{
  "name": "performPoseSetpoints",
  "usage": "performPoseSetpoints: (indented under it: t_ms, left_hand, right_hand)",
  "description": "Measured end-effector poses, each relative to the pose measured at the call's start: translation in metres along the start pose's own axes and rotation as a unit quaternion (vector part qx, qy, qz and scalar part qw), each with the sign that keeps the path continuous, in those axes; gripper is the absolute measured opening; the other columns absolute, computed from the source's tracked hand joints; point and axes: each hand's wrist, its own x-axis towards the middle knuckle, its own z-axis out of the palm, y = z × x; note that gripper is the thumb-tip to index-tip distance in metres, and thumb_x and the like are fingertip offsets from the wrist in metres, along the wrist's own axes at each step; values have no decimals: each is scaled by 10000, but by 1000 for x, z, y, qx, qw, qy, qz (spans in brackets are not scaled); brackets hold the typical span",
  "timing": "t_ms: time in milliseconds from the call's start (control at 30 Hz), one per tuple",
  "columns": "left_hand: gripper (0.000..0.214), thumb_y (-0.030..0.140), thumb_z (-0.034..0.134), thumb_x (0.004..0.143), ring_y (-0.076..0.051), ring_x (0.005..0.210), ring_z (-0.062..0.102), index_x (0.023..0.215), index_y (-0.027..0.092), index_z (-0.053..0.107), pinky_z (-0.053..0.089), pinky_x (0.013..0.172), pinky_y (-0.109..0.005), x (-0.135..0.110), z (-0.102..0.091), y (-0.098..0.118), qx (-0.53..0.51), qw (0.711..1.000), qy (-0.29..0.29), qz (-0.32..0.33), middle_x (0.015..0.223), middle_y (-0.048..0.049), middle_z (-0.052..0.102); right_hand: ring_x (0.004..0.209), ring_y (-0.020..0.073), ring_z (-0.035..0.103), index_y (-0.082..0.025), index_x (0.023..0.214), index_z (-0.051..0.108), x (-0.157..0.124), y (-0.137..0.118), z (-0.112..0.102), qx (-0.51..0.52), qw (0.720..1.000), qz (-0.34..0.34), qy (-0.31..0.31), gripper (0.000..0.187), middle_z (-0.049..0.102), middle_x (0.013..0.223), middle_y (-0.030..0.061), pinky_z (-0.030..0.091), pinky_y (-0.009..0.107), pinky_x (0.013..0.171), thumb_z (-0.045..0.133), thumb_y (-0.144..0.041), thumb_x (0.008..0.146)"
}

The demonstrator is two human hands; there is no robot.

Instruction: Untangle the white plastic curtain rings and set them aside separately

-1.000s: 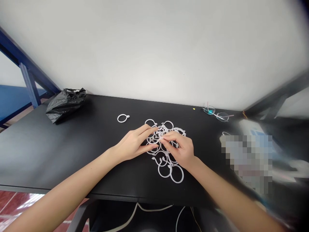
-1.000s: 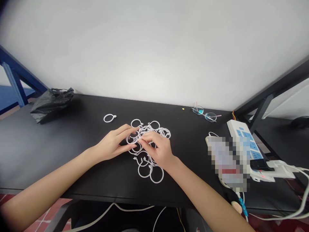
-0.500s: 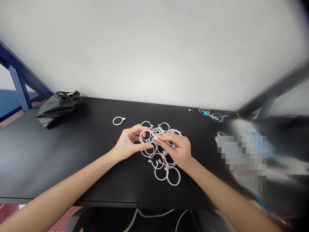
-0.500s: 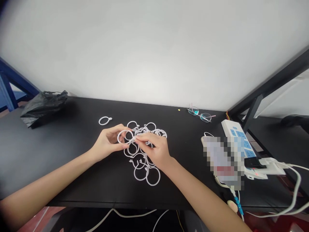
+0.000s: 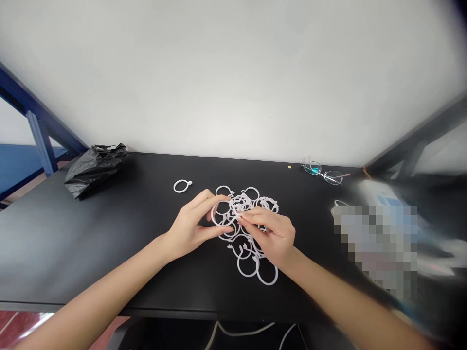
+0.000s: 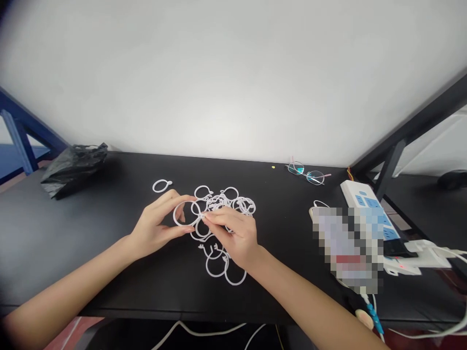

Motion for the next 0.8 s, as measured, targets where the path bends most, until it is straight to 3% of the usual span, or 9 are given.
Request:
performPoseSetpoints:
  t_ms: [300,467,800]
  left_hand:
    - [472,574,440,969,-117,610,533,1238,185,418,472,550,-221,-6,3,4,40,996,-9,76,743,28,508]
    - [472,555,426,981,-126,660,560,1267,184,373,472,570,-214,-4,4,5,31,996,-13,86,747,24,516]
    - [463,522,489,968,-95,559,476,1270,189,378,426,528,-199,-10,7,2,-17,997,-12,71,720,44,472]
  right_hand:
    - [727,195,751,-262,1238,656,-4,-15,2,-23,996,-81,-8,493,784,969,60,630,313,566,665,17,832]
    - [786,209,757,-242,1241,659,-5,-12,2,-29,995,-90,-13,498,778,968,65,649,322,606,673,28,823]
    - [752,194,745,-226,1215,675,-5,-15,3,-19,996,-83,-10,495,777,962,72,624,311,579,678,51,806]
